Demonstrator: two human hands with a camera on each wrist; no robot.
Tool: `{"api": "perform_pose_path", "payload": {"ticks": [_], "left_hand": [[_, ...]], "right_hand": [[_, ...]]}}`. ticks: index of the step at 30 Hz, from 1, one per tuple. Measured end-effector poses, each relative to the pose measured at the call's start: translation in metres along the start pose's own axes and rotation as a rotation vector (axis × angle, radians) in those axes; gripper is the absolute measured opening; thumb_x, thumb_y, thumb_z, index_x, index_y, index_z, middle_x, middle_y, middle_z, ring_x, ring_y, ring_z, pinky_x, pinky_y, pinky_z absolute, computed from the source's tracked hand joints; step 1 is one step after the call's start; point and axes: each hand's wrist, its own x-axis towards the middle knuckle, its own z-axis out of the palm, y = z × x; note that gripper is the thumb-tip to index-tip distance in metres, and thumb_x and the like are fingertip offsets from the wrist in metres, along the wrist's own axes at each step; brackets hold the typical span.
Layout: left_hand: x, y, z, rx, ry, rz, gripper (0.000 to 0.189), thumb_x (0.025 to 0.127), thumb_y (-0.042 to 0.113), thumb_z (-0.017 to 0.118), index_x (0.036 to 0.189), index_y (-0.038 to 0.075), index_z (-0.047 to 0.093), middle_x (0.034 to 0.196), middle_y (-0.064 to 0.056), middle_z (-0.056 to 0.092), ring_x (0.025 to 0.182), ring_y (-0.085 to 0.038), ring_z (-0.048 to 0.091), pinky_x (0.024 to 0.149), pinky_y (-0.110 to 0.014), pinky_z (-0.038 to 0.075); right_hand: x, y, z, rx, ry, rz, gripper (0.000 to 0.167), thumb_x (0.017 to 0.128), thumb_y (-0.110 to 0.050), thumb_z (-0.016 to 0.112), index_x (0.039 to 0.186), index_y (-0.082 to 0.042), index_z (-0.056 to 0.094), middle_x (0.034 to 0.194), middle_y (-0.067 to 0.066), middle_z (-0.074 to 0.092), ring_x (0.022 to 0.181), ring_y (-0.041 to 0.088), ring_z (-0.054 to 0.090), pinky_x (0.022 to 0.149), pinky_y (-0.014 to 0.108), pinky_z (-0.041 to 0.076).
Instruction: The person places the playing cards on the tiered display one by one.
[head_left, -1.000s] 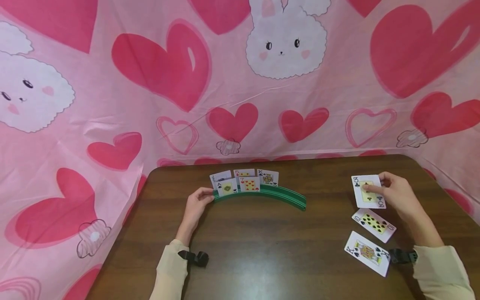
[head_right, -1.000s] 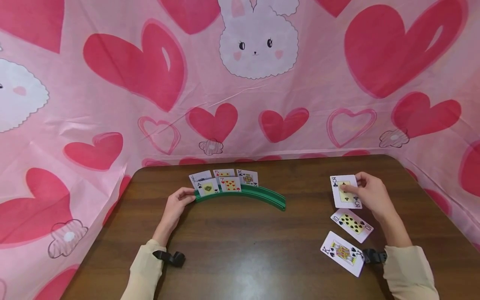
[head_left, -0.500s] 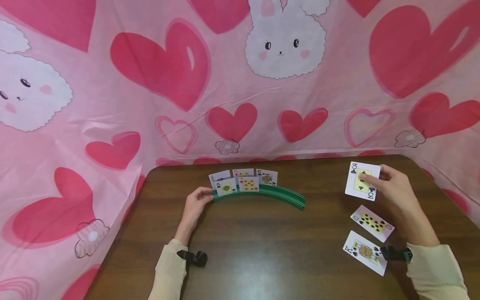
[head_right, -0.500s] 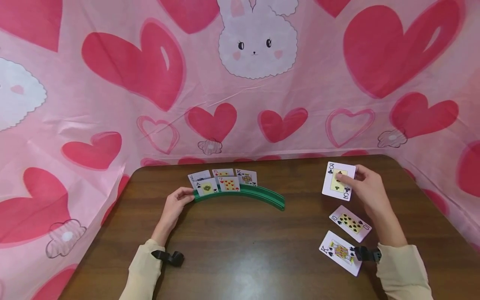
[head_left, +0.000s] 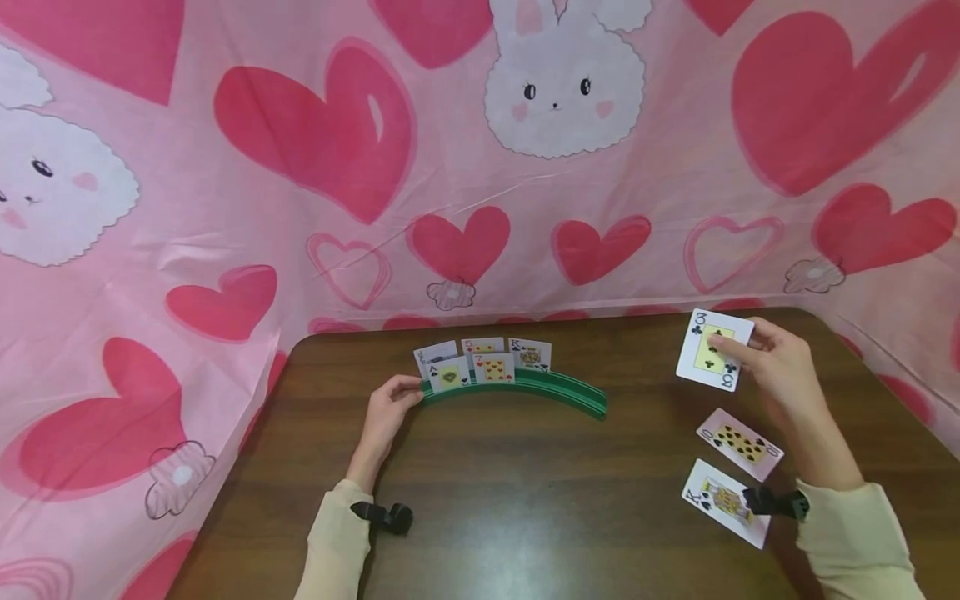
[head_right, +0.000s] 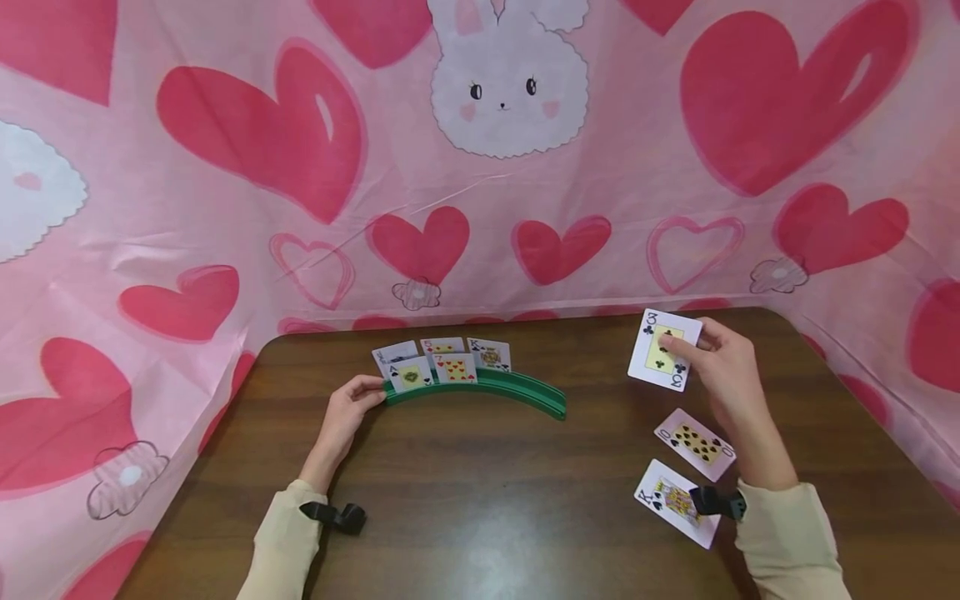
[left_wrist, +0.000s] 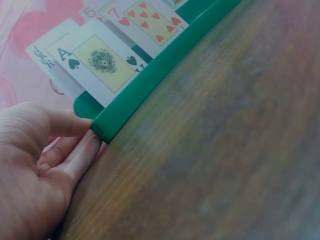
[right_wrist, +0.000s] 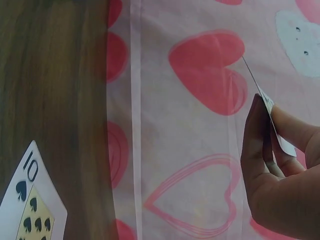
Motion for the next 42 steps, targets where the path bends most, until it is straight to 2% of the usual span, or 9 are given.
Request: {"api": "perform_pose_path", "payload": {"ticks": [5, 9, 26, 42], "left_hand": [[0.008, -0.017, 0.000, 0.014, 0.023, -0.029, 0.021, 0.094, -0.009, 0.066, 0.114, -0.014, 0.066, 0.113, -0.022, 0.070, 0.089, -0.004, 0.063, 0.078, -0.018, 0.049], [0.012, -0.026, 0.000, 0.024, 0.036, -0.031, 0.022, 0.095, -0.006, 0.067, 0.115, -0.012, 0.067, 0.115, -0.021, 0.069, 0.093, -0.008, 0.065, 0.079, -0.017, 0.049], [0.012, -0.028, -0.001, 0.038, 0.030, -0.007, 0.020, 0.096, -0.006, 0.066, 0.115, -0.009, 0.068, 0.116, -0.022, 0.069, 0.095, -0.012, 0.066, 0.081, -0.017, 0.050], [0.011, -0.029, 0.000, -0.005, 0.019, -0.006, 0.021, 0.097, -0.008, 0.064, 0.118, -0.010, 0.067, 0.122, -0.024, 0.067, 0.108, -0.021, 0.066, 0.085, -0.016, 0.050]], "right_hand": [[0.001, -0.003, 0.006, 0.008, 0.009, 0.005, 0.024, 0.094, -0.001, 0.074, 0.095, -0.025, 0.076, 0.086, -0.011, 0.075, 0.067, 0.006, 0.070, 0.061, 0.019, 0.056], [0.001, -0.004, 0.009, 0.016, 0.009, 0.019, 0.023, 0.094, -0.003, 0.075, 0.096, -0.026, 0.076, 0.087, -0.012, 0.075, 0.069, 0.006, 0.070, 0.063, 0.019, 0.056], [0.003, -0.008, 0.036, 0.049, -0.007, 0.009, 0.024, 0.096, -0.003, 0.072, 0.096, -0.027, 0.076, 0.087, -0.011, 0.075, 0.070, 0.006, 0.071, 0.063, 0.020, 0.056], [0.005, -0.007, 0.052, -0.041, -0.036, 0.019, 0.021, 0.095, -0.009, 0.075, 0.098, -0.030, 0.073, 0.091, -0.014, 0.074, 0.075, 0.005, 0.069, 0.068, 0.018, 0.055]]}}
